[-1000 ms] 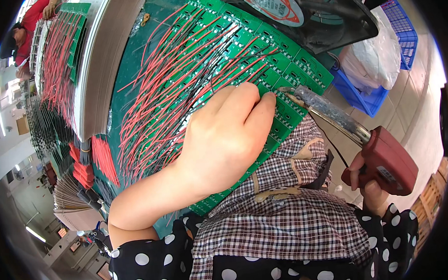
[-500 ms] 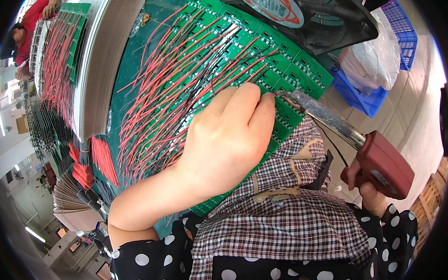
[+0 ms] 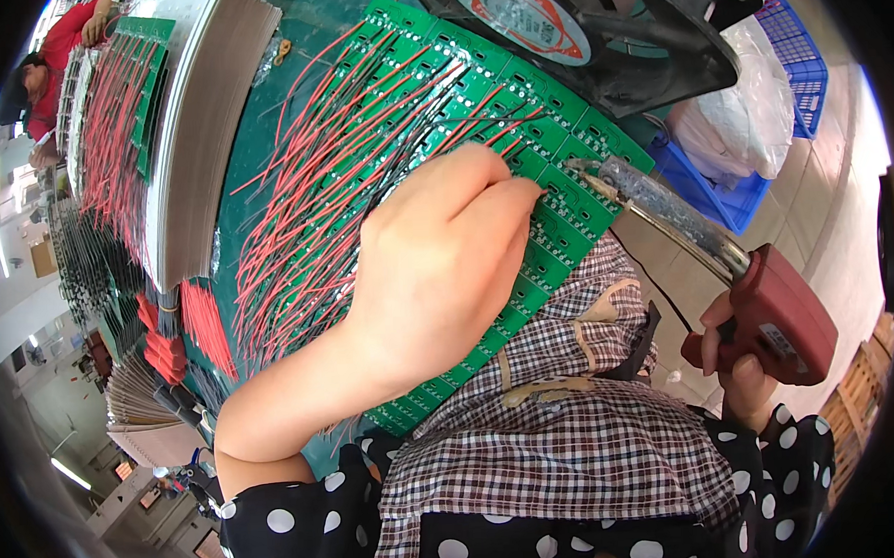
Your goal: The person solders wires onto circuit boards using a soldering tool, picking up wire bundles from the table and soldering individual wires onto the boards.
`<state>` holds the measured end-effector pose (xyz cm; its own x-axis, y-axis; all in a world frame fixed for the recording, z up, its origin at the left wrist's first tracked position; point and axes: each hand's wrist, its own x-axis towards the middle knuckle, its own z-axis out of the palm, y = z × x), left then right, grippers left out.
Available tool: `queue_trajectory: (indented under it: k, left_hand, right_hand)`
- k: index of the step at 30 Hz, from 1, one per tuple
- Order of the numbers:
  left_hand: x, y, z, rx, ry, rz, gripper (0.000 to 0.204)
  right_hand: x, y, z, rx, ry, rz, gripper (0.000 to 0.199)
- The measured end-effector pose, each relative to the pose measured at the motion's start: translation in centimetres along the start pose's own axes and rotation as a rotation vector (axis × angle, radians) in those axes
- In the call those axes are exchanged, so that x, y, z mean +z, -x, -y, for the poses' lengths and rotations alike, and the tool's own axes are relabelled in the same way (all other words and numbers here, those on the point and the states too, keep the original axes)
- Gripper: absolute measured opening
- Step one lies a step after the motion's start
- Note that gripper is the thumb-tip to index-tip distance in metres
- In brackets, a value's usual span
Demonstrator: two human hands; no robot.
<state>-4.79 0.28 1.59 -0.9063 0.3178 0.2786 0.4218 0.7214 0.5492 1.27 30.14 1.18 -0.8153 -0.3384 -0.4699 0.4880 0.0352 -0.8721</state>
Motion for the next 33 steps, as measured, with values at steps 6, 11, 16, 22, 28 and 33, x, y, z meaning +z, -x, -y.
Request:
queue_trajectory:
  k: [6,11,16,22,28,33]
  left_hand:
    - [0.5,-0.8,-0.1,0.016,-0.052,0.033,0.018]
    - [0.7,-0.8,-0.2,0.015,-0.086,0.012,0.018]
    - [0.7,-0.7,-0.1,0.04,-0.093,-0.001,0.017]
    - [0.7,-0.6,-0.2,0.049,-0.117,0.002,0.017]
    - [0.6,-0.5,-0.4,0.037,-0.127,0.008,0.018]
    - [0.7,-0.4,-0.3,0.033,-0.118,0.001,0.017]
  right_hand:
    - [-0.2,0.0,0.4,0.033,-0.01,0.005,0.075]
    - [0.0,0.0,0.1,0.018,-0.04,0.001,0.073]
    - [0.4,-0.3,-0.1,-0.031,0.078,-0.067,0.08]
    - [0.9,0.0,-0.5,-0.111,0.202,-0.123,0.08]
    - [0.1,0.7,-0.5,-0.018,0.051,-0.008,0.078]
    - [-0.5,1.0,-0.6,-0.008,-0.081,0.064,0.067]
